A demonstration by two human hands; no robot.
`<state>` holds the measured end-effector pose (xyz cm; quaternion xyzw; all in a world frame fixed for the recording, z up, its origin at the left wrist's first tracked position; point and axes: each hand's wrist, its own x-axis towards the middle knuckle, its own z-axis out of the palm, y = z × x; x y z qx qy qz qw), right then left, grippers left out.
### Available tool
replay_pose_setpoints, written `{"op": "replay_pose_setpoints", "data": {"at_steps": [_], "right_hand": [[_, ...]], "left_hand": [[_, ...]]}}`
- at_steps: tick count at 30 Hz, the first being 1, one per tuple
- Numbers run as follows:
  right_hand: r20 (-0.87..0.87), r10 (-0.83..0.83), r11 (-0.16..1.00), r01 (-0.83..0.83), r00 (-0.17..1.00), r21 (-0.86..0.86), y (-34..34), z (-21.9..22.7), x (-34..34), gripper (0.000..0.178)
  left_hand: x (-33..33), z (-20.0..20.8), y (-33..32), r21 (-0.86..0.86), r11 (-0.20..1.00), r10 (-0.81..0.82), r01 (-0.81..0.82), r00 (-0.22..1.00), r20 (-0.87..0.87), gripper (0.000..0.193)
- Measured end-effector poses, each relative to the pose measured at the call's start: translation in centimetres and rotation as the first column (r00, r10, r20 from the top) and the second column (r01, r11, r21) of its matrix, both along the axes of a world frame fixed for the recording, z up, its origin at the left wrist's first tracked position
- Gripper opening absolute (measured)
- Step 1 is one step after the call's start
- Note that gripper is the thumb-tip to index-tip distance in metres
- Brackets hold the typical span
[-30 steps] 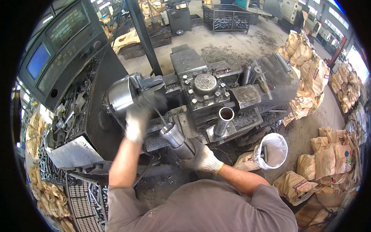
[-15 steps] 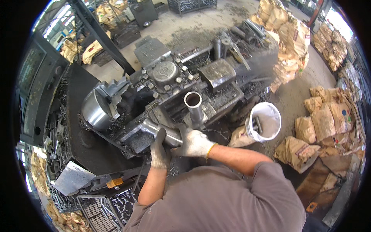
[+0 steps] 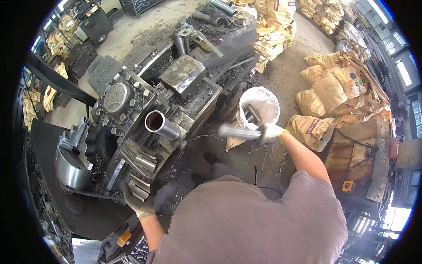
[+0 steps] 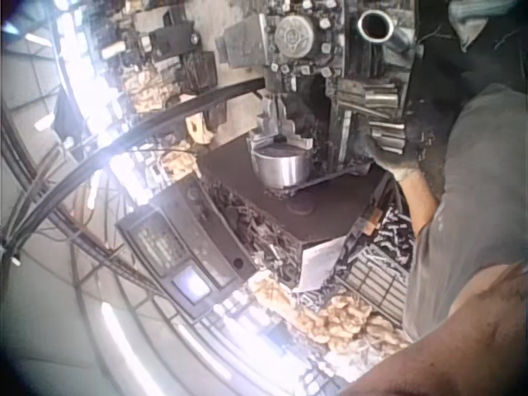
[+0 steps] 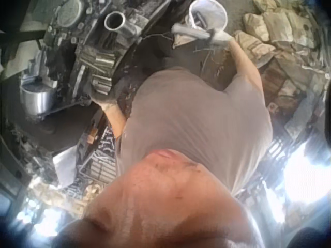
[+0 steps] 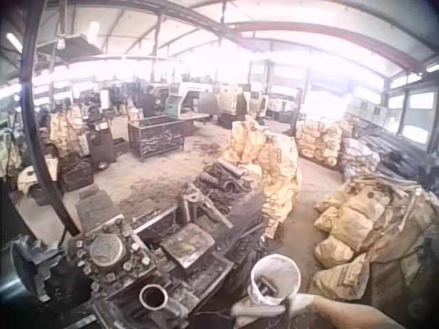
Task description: The person operates a metal turning machine, repeatedly loading cylindrical metal parts into the chuck, starting the machine, and removing the finished parts. The person places the processed parts into a nearby wire basket.
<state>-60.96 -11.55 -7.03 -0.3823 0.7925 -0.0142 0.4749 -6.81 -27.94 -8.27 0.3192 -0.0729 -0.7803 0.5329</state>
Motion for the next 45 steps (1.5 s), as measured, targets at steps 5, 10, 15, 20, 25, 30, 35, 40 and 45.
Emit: {"op": "replay_pose_setpoints", "data": {"at_steps": [5, 10, 15, 20, 25, 30, 35, 40, 45], "right_hand": [[-0.44, 0.008, 0.996, 0.03, 0.898, 0.078, -2.4, -7.3, -8.3, 0.054], [-0.197, 0.132, 0.656, -0.235, 0.971, -0.718, -16.0, 6.2, 8.9, 0.069], [-0.073, 0.487, 0.55, -0.37, 0.87, -0.749, -21.0, 6.3, 21.2, 0.041], [-0.18, 0.676, 0.31, -0.497, 0.715, -0.811, -17.8, 6.1, 31.1, 0.063], [-0.255, 0.457, 0.557, -0.498, 0.852, -0.665, -22.6, -0.7, 34.5, 0.04], [0.301, 0.562, 0.72, -0.278, 0.771, -0.636, -25.2, 9.6, 34.6, 0.059], [0.336, 0.59, 0.728, -0.304, 0.734, -0.614, -27.5, 11.0, 39.8, 0.082], [-0.419, 0.707, 0.076, -0.65, 0.57, -0.756, -35.8, 23.3, 36.4, 0.081], [-0.93, 0.36, -0.17, -0.985, -0.072, 0.011, -49.9, 19.2, 34.0, 0.056]], "left_hand": [[-0.2, 0.5, -0.6, -0.133, 0.968, -0.213, 0.213, 0.977, 0.013, 0.061], [-2.7, 3.7, 0.5, -0.027, 0.982, -0.184, 0.189, 0.975, 0.125, 0.06], [-3.0, 6.6, 2.8, 0.133, 0.942, -0.308, 0.308, 0.951, -0.014, 0.055], [-2.3, 8.0, 3.2, 0.164, 0.977, -0.147, 0.133, 0.986, 0.074, 0.062], [4.4, 1.0, -0.4, -0.048, 0.997, 0.067, -0.056, 0.954, 0.292, 0.046], [5.1, 1.9, -2.5, -0.182, 0.963, 0.219, -0.201, 0.972, 0.089, 0.054], [2.2, 7.5, -6.3, -0.594, 0.796, 0.387, -0.112, 0.85, 0.358, 0.078], [5.9, 9.9, -4.9, -0.636, 0.772, 0.481, -0.016, 0.669, 0.567, 0.074], [9.9, -2.9, 3.2, -0.289, 0.914, 0.406, -0.286, 0.647, 0.645, 0.038]]}}
